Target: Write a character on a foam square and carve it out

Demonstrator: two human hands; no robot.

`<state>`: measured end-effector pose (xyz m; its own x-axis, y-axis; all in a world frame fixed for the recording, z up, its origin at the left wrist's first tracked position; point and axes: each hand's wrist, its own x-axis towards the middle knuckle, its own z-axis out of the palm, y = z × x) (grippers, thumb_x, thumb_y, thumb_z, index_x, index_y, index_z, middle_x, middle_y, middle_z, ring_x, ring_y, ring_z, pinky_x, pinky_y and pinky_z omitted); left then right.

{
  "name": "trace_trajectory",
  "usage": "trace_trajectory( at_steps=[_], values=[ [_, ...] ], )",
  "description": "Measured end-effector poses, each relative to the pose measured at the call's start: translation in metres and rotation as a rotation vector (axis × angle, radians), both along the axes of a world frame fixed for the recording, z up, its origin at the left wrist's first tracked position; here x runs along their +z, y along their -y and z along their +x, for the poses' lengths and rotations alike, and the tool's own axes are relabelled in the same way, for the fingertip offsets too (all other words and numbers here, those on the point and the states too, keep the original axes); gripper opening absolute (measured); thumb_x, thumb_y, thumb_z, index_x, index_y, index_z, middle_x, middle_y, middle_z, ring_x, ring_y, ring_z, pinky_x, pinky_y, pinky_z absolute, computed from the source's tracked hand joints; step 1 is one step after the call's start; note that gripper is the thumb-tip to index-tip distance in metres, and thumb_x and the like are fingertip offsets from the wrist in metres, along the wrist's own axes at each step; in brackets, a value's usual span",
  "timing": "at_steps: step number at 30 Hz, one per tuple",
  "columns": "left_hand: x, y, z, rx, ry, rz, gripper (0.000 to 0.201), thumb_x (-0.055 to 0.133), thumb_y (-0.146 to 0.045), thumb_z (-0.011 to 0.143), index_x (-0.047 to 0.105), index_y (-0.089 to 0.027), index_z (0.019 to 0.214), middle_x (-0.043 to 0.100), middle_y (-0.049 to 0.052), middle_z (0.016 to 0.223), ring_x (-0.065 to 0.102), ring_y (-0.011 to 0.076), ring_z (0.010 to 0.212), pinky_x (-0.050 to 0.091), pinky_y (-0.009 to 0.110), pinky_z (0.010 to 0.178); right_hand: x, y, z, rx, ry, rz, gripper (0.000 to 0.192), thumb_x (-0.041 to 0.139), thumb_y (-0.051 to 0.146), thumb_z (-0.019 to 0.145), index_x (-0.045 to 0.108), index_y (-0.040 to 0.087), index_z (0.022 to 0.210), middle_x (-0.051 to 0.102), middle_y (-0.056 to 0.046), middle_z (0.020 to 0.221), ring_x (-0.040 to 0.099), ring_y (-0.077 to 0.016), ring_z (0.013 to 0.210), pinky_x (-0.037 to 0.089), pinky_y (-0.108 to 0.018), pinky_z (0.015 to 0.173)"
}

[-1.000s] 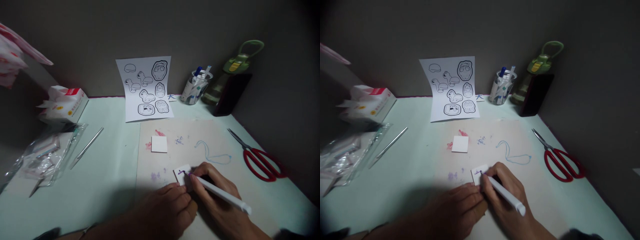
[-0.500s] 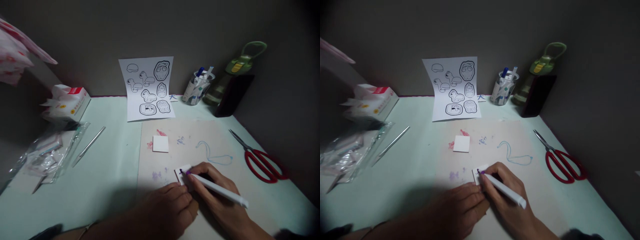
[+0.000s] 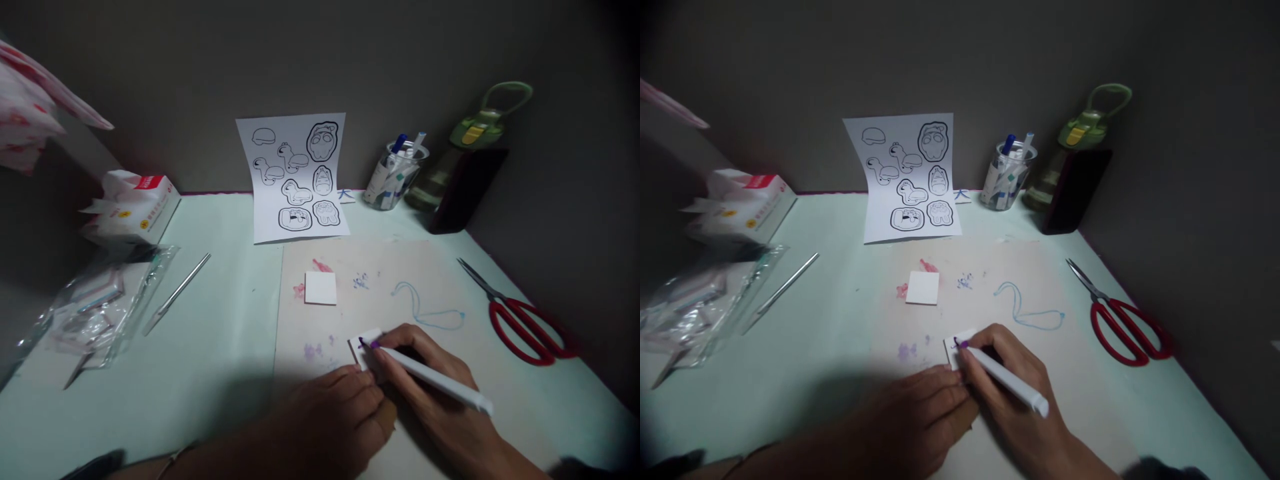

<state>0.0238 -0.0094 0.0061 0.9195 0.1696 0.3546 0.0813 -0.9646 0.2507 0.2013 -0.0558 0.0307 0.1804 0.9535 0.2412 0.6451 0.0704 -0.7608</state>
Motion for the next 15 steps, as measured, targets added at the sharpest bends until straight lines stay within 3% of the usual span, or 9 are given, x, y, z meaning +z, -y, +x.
trace_trajectory(
  at_steps=[6, 15],
  values=[
    [-0.0004, 0.0003, 0.0001, 0.001, 0.000, -0.017, 0.024, 0.043, -0.013, 0.101, 0.061, -0.008, 0.115, 0.069, 0.008, 0.105, 0.061, 0.0184, 0.106, 0.044, 0.030, 0.109, 0.0032, 0.0018, 0.0030, 0.016, -0.041, -0.054, 0.019, 0.061, 0.039, 0.091, 0.064, 0.022, 0.081, 0.065, -0.002, 0.069, 0.062, -0.0168, 0.062, 0.050, -0.027, 0.052],
    [-0.0066, 0.0028, -0.0022, 0.005, -0.014, 0.034, 0.030, 0.043, -0.012, 0.101, 0.058, -0.007, 0.127, 0.068, 0.009, 0.113, 0.060, 0.0179, 0.112, 0.043, 0.030, 0.111, 0.0069, 0.0049, 0.0068, 0.038, -0.033, -0.061, 0.017, 0.057, 0.030, 0.094, 0.053, 0.024, 0.079, 0.059, 0.003, 0.068, 0.056, -0.0118, 0.057, 0.046, -0.023, 0.050]
  ],
)
